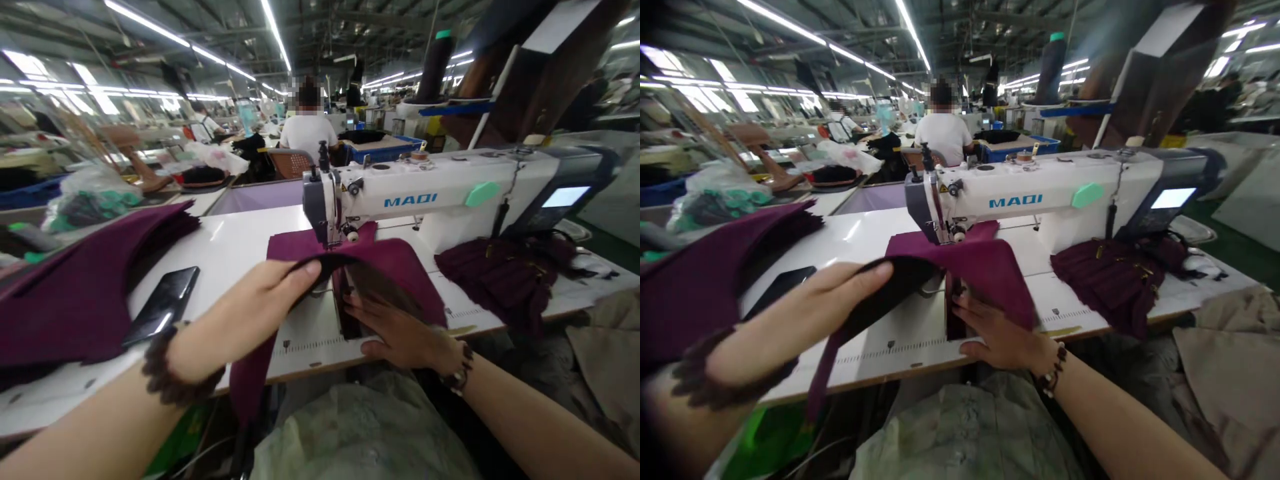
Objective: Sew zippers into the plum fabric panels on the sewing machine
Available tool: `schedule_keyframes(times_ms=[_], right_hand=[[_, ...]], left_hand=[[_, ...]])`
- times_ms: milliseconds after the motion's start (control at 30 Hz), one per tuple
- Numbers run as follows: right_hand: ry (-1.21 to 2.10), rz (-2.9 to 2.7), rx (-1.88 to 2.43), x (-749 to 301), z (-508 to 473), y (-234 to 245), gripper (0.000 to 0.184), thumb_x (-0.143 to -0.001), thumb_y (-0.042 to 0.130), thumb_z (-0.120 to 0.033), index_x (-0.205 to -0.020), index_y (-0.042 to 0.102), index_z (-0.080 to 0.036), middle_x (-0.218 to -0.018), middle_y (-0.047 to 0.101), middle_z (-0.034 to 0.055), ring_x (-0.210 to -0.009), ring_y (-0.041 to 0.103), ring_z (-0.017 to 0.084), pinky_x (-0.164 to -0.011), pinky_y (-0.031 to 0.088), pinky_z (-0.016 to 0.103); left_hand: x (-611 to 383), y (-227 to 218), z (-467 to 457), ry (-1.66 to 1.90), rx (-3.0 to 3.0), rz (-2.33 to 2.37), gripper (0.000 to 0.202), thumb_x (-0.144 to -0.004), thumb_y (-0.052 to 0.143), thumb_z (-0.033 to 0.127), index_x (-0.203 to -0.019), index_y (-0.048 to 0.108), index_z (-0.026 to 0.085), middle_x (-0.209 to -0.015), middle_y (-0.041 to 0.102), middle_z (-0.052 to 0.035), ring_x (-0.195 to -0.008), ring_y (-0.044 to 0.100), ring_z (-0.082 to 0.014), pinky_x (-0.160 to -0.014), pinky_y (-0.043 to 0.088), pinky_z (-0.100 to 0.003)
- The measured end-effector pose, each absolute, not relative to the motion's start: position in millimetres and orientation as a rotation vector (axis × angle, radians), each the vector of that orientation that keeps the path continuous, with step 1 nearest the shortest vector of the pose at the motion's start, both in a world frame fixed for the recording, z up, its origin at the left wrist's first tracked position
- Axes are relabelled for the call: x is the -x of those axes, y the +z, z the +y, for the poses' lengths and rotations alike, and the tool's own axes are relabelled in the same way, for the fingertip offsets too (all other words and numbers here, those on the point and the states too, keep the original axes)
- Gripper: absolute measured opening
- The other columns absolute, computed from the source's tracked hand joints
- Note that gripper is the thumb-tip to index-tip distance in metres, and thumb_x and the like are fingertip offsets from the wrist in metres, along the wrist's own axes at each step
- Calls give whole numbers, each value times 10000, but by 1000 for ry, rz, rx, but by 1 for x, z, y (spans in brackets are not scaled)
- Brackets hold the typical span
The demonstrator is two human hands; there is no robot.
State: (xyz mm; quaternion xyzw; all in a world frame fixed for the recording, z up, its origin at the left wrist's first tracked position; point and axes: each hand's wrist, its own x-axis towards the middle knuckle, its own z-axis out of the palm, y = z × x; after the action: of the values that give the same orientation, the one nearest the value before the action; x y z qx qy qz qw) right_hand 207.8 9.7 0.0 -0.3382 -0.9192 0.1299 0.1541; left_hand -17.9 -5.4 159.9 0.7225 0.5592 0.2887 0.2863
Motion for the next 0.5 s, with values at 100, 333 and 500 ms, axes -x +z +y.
schedule_keyframes(times_ms=[100,333,500], right_hand=[[332,-2736,943,-207,11,3,563,-894,411,-410,-1362,295,-119,-1399,282,96,-1310,198,186,-1106,123,398],[322,-2781,967,-206,12,7,525,-894,408,-389,-1348,321,-140,-1404,277,61,-1312,192,163,-1108,111,407],[320,-2767,985,-206,12,9,492,-886,431,-368,-1325,346,-161,-1406,276,56,-1305,211,164,-1102,138,416]], left_hand=[[20,176,9,762,-1870,1517,344,-732,532,454,-548,586,168,-443,500,28,-519,544,-158,-450,447,-196],[21,168,9,728,-1807,1463,336,-732,523,425,-520,555,166,-413,439,37,-438,473,-120,-354,342,-166],[24,169,10,757,-1752,1504,324,-732,551,384,-487,526,173,-385,394,47,-505,532,-145,-400,390,-162]])
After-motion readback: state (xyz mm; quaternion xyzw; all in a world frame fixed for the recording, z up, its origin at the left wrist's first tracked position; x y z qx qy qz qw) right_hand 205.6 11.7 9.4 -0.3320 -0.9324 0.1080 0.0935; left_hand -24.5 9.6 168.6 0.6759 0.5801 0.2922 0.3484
